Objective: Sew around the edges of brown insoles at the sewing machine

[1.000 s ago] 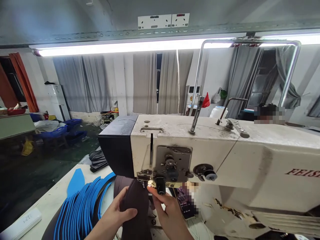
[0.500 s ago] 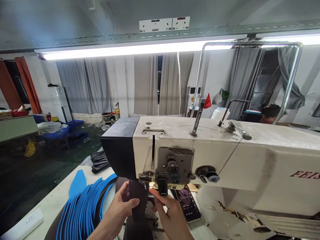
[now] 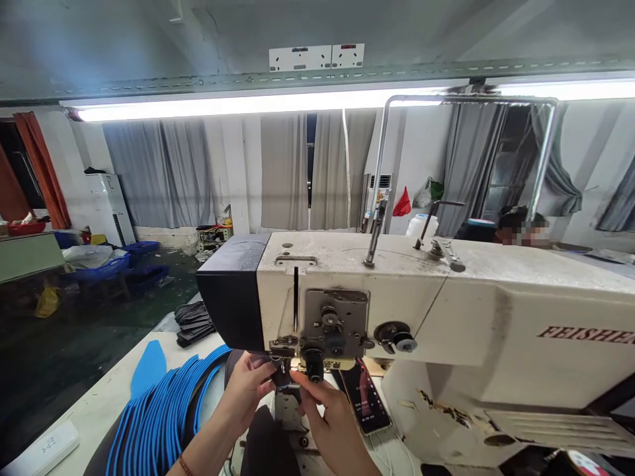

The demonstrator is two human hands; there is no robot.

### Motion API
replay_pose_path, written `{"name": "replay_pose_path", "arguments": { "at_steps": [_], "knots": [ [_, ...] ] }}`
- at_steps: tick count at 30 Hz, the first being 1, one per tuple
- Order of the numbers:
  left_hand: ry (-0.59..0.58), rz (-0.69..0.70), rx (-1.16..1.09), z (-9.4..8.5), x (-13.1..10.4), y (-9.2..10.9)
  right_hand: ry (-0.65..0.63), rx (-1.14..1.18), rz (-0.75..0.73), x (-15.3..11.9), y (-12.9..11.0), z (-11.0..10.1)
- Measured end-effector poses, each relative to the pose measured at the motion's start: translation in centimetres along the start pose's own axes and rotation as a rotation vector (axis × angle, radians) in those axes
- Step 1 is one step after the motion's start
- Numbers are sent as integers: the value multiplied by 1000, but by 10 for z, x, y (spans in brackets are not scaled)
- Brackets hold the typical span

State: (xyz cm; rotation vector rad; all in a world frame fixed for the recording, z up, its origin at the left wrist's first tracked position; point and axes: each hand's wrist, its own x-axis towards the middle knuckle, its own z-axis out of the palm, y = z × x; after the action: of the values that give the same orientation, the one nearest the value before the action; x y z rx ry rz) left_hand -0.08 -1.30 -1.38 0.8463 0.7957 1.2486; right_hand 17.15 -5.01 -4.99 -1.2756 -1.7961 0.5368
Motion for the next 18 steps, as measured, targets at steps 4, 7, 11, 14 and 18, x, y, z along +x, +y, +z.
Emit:
{"name": "replay_pose_path", "arguments": {
  "at_steps": [4, 7, 11, 14, 18],
  "knots": [
    [27, 21, 46, 3, 11, 1, 17, 10, -2, 0, -2, 0],
    [-3, 34, 58, 5, 14, 4, 22, -3, -3, 0, -2, 0],
    [-45, 55, 65, 3, 13, 5, 32, -9, -18, -1, -5, -1],
    [-17, 76, 75, 1, 13, 0, 101, -32, -103, -9, -5, 6],
    [93, 127, 136, 4, 13, -13, 265, -100, -74, -36, 9, 42]
  ]
}}
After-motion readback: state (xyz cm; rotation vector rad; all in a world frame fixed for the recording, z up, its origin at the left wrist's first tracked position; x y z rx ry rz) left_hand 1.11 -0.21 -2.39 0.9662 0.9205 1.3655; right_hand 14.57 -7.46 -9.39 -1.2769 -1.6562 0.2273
